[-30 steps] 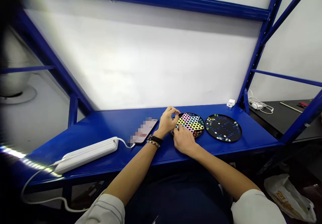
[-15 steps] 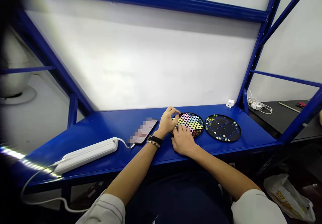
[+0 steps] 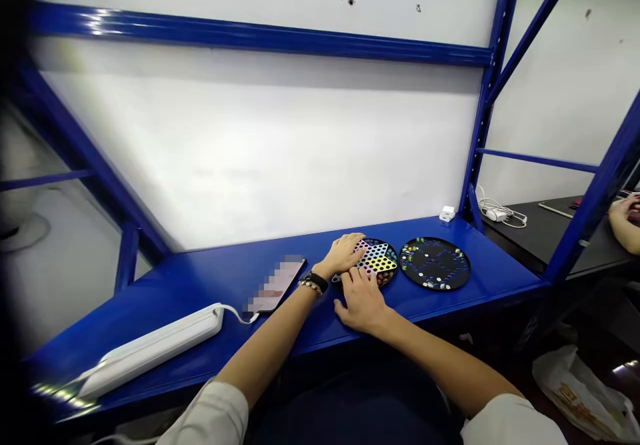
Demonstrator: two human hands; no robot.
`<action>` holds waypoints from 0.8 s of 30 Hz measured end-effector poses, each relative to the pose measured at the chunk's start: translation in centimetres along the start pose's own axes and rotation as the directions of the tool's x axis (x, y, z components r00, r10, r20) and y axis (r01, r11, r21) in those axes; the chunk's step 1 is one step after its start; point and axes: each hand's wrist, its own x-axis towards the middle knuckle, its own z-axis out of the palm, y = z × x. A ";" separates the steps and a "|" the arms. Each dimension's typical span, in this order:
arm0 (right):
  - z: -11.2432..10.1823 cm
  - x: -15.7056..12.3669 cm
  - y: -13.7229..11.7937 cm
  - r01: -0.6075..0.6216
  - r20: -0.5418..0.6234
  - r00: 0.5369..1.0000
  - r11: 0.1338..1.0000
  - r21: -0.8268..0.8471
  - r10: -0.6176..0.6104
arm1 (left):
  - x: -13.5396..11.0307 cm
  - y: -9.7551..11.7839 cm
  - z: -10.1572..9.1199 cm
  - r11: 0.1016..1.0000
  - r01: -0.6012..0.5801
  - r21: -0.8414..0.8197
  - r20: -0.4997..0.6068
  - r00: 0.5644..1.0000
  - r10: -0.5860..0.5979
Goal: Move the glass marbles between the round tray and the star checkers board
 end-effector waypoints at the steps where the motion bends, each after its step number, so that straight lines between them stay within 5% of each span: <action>1: 0.1 -0.1 0.1 -0.011 -0.012 1.000 1.000 0.009 0.011 | 0.7 0.2 0.4 1.000 -0.005 0.022 0.067 0.998 0.003; 5: 0.1 -0.2 0.3 -0.036 -0.040 0.999 0.999 0.034 0.037 | 1.7 1.1 2.2 0.996 -0.001 0.087 0.218 0.976 -0.018; 18: -0.5 0.1 1.1 -0.020 -0.100 0.994 0.984 0.177 0.038 | 0.4 1.4 2.7 0.991 -0.078 0.106 0.189 0.980 0.057; 24: -3.9 1.5 7.5 -0.194 -0.276 0.934 0.972 0.134 0.225 | 0.2 1.7 2.6 0.989 -0.134 0.055 0.183 0.976 0.122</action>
